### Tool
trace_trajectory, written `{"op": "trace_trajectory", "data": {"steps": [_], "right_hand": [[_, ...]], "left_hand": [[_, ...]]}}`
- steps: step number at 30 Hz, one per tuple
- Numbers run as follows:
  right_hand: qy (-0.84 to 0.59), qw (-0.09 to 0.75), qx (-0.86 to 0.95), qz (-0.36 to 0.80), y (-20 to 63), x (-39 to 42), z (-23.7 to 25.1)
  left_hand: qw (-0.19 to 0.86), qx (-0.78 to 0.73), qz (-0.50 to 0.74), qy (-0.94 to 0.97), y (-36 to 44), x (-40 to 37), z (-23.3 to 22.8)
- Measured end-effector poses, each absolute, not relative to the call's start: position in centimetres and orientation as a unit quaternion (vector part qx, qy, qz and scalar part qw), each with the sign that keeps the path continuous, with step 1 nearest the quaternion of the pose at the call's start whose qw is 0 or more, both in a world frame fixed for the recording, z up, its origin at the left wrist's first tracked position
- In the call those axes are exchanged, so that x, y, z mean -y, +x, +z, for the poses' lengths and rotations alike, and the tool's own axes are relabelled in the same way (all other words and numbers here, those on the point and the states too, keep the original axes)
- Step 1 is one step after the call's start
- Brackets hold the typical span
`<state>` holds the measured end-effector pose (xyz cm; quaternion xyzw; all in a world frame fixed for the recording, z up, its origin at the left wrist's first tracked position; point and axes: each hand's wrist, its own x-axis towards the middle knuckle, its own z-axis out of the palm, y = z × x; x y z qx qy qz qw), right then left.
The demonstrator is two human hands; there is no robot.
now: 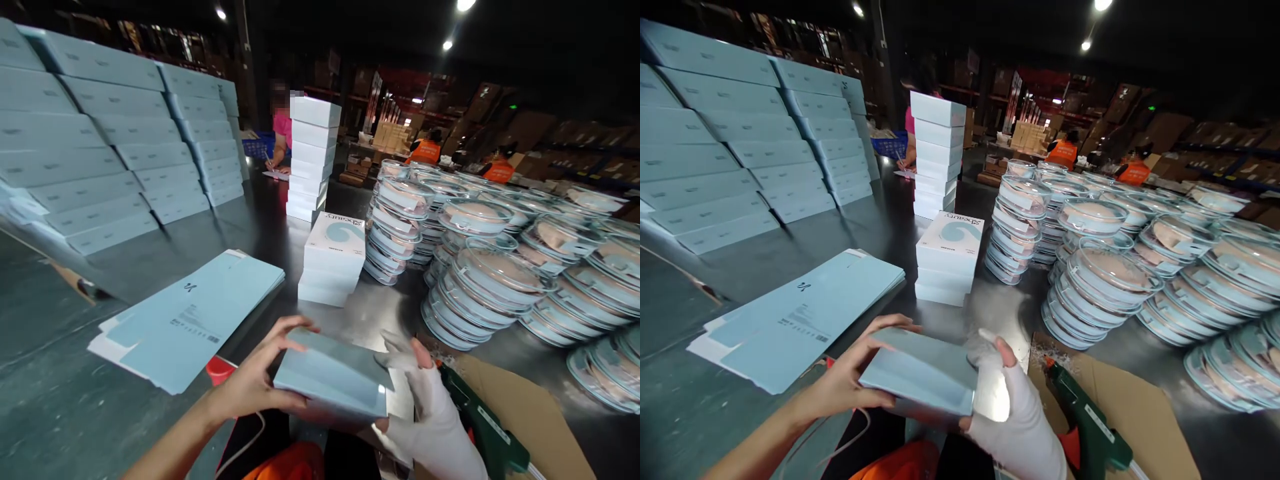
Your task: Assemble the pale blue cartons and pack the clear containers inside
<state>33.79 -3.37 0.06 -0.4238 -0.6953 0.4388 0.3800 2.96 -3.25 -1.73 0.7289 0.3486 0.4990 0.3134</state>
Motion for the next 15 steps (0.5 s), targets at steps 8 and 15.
{"op": "trace_trajectory", "data": {"steps": [8,15], "right_hand": [[-0.318,0.362,0.852,0.204,32.7,3.4,1.9],[-0.365,0.399,0.822,0.178,32.8,4.0,0.1]], "left_hand": [[0.217,-0.293,0.467,0.806,2.9,3.3,-1.6],[0.299,-0.266,0.523,0.753,2.3,2.8,-0.9]]}}
